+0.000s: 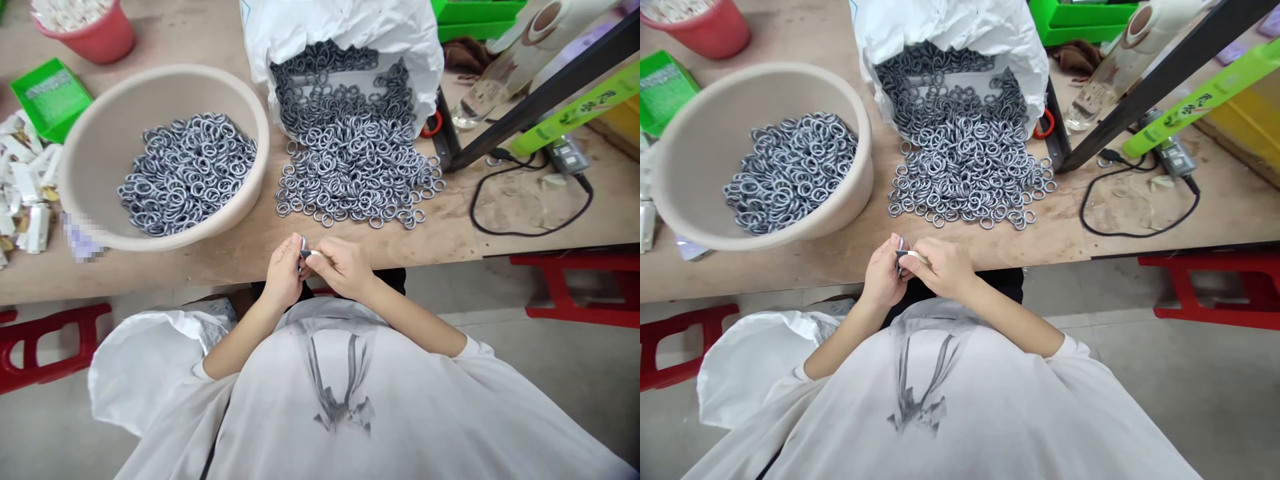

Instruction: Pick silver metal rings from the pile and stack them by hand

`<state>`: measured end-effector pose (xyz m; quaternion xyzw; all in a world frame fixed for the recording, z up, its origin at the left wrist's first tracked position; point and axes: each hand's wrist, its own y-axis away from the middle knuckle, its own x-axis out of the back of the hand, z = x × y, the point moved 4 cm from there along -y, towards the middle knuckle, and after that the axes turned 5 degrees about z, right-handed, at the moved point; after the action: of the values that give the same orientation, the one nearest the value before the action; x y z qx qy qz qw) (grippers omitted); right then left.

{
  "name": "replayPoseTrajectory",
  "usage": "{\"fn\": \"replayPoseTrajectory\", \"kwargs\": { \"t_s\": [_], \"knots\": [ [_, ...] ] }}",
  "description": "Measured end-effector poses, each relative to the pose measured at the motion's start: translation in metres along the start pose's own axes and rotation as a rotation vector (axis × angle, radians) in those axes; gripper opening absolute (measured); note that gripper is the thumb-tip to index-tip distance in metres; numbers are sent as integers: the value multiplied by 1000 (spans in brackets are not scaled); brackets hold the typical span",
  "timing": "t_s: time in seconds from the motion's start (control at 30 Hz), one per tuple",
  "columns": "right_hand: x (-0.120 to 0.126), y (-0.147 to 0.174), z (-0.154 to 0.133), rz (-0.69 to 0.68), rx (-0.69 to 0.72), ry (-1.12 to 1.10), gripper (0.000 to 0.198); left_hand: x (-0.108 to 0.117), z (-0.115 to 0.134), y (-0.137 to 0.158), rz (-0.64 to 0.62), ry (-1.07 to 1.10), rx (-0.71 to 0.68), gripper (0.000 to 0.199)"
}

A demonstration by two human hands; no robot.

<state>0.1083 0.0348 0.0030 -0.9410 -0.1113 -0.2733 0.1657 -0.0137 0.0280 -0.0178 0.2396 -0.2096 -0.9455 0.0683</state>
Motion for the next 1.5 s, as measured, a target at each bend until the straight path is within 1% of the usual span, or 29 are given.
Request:
{"fn": "replayPoseTrajectory", "kwargs": {
  "t_s": [0.1, 0.23, 0.4, 0.47, 0.53, 0.57, 0.6, 0.67, 0.77, 0.83, 0.9, 0.97, 1.03, 1.07, 1.1, 1.17, 1.27, 1.33, 1.4, 1.5],
  "knots": [
    [0, -1, -2, -25, 8, 80, 58, -2, 0, 3, -3, 15, -5, 50],
    [-2, -2, -3, -25, 27, 117, 60, -2, 0, 3, 6, 11, 6, 50],
    [-13, -1, 1, -60, -11, 20, 57, 3, 0, 3, -27, 37, 59, 50],
    [-14, -7, 11, -20, -68, 10, 55, 5, -1, 5, -59, 45, 93, 50],
    [-9, -17, 25, 81, -162, 68, 53, 7, -3, 8, -122, 47, 121, 50],
    [-5, -23, 31, 130, -208, 133, 52, 8, -3, 9, -149, 53, 131, 50],
    [-1, -30, 36, 148, -246, 224, 50, 10, -3, 9, -159, 64, 137, 50],
    [1, -45, 37, 109, -243, 393, 44, 18, -1, 5, -118, 101, 127, 49],
    [-7, -65, 29, -1, -171, 570, 32, 30, 4, -2, -36, 125, 84, 45],
    [-17, -76, 26, -70, -152, 659, 30, 36, 6, -6, -19, 120, 71, 41],
    [-27, -83, 26, -125, -165, 727, 26, 40, 8, -7, -11, 119, 79, 36],
    [-30, -87, 29, -141, -181, 745, 24, 44, 9, -8, -5, 133, 91, 30],
    [-28, -85, 30, -98, -185, 679, 21, 46, 9, -10, 1, 162, 109, 27],
    [-25, -82, 29, -71, -185, 595, 19, 47, 9, -11, 7, 176, 120, 25],
    [-23, -77, 28, -48, -186, 469, 17, 47, 9, -12, 15, 186, 134, 23],
    [-20, -65, 23, -46, -203, 121, 18, 43, 6, -13, 31, 180, 156, 25],
    [-23, -41, 14, -126, -293, -416, 24, 32, 0, -12, 28, 113, 151, 38],
    [-26, -27, 10, -168, -370, -620, 26, 23, -4, -11, -10, 62, 132, 46],
    [-26, -18, 9, -145, -392, -665, 27, 15, -8, -9, -58, 29, 117, 51],
    [-20, -11, 9, -46, -320, -542, 26, 10, -10, -8, -95, 15, 84, 53]
  ]
}}
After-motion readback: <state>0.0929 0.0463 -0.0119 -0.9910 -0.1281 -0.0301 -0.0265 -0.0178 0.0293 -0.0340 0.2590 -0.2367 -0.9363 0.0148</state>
